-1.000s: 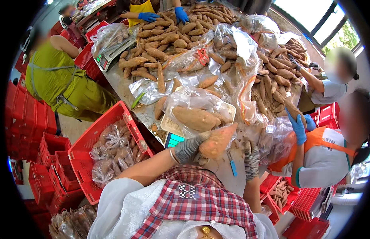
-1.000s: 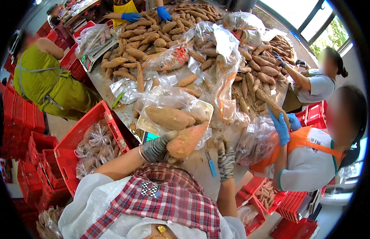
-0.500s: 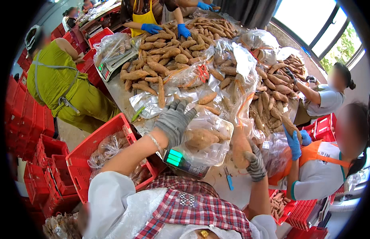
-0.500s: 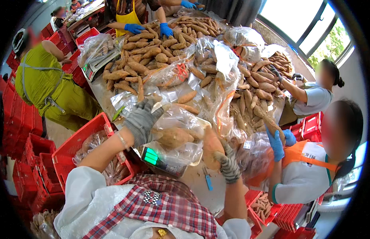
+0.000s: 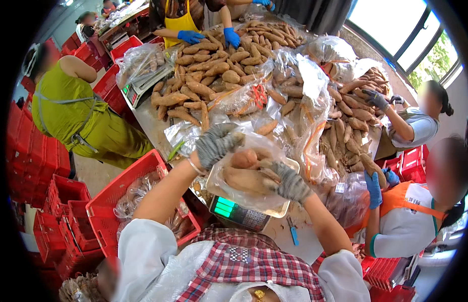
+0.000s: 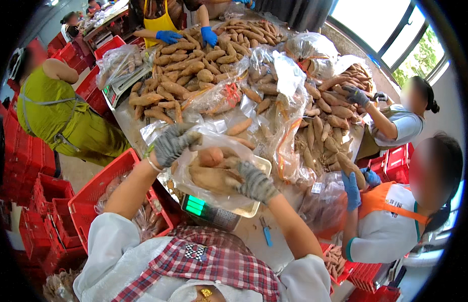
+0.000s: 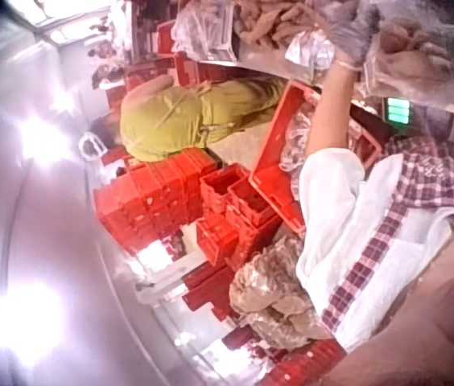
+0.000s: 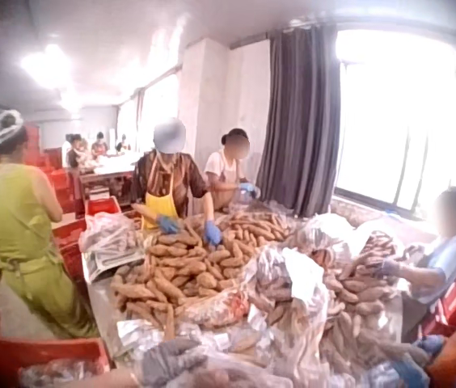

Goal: The person is sorting and packing sweet potatoes into plastic bags and placing them into red crates in a large warehouse environment.

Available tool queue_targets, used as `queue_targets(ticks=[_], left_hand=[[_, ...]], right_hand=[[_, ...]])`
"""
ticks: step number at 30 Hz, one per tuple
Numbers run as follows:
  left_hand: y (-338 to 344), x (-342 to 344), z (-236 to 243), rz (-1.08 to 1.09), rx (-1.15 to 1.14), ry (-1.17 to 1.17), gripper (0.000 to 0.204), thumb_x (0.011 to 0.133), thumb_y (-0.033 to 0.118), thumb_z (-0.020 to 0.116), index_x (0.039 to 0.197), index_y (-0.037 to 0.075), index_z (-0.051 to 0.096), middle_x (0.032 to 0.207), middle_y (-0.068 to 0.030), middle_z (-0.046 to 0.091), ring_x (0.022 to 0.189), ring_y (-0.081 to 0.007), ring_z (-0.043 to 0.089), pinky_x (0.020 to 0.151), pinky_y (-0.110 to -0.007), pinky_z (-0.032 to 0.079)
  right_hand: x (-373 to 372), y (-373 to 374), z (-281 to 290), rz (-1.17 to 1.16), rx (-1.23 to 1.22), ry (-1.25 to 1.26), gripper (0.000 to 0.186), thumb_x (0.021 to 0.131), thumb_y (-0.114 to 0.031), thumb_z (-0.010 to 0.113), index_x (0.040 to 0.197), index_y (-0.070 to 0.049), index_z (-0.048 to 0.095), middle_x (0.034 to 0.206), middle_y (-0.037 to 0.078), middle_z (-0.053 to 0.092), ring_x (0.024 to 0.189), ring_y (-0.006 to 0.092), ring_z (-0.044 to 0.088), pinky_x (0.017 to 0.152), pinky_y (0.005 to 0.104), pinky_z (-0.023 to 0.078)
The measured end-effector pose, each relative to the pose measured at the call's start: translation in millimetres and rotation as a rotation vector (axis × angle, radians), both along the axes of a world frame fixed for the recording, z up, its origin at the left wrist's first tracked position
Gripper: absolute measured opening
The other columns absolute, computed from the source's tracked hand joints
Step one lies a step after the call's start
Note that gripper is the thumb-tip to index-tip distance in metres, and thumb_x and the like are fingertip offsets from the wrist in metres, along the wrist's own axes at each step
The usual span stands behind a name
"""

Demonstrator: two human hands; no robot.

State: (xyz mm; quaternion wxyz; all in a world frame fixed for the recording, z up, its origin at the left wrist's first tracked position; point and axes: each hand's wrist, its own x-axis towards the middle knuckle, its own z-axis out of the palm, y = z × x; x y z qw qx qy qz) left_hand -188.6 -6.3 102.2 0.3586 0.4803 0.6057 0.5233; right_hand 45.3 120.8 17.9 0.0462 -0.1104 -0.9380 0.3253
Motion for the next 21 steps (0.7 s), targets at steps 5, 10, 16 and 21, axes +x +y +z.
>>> queue_targets(ticks=[5,10,16,21], left_hand=[[-6.0,-16.6,-8.3,-0.063,-0.017,-0.485,0.03,0.084,0.03,0.062,0.087,0.0,0.061,0.077,-0.0045,0.06,0.071,-0.0136,0.057,0.068,-0.026,0.047],[19.0,-30.5,30.9,-0.088,0.278,-0.746,0.022,0.082,0.022,0.064,0.09,0.002,0.06,0.084,-0.0062,0.06,0.08,-0.0176,0.058,0.078,-0.03,0.047],[10.0,-45.7,89.0,-0.059,0.419,-0.759,0.03,0.084,0.028,0.062,0.098,0.001,0.059,0.08,-0.0038,0.058,0.072,-0.014,0.056,0.065,-0.025,0.046],[-37.7,-30.1,77.8,-0.194,0.412,-0.888,0.048,0.082,0.029,0.064,0.118,0.0,0.05,0.089,-0.0068,0.059,0.065,-0.0127,0.055,0.054,-0.021,0.043]], right_hand=[[70.7,-15.9,6.5,-0.032,0.312,-0.22,0.039,0.079,-0.032,0.058,0.113,-0.011,0.056,0.094,0.016,0.06,0.093,0.0333,0.057,0.085,0.0449,0.042],[113.4,18.7,61.4,-0.199,0.813,-0.471,0.02,0.075,-0.024,0.059,0.092,-0.014,0.062,0.068,0.006,0.057,0.062,0.0248,0.056,0.061,0.0415,0.042],[95.5,6.0,194.2,-0.35,0.975,0.303,0.019,0.065,-0.017,0.066,0.084,-0.016,0.064,0.068,0.004,0.052,0.066,0.0242,0.051,0.063,0.0374,0.04],[110.9,-8.4,179.4,-0.311,0.823,0.316,0.024,0.061,-0.019,0.068,0.085,-0.016,0.067,0.07,0.005,0.052,0.07,0.0268,0.05,0.065,0.0379,0.04]])
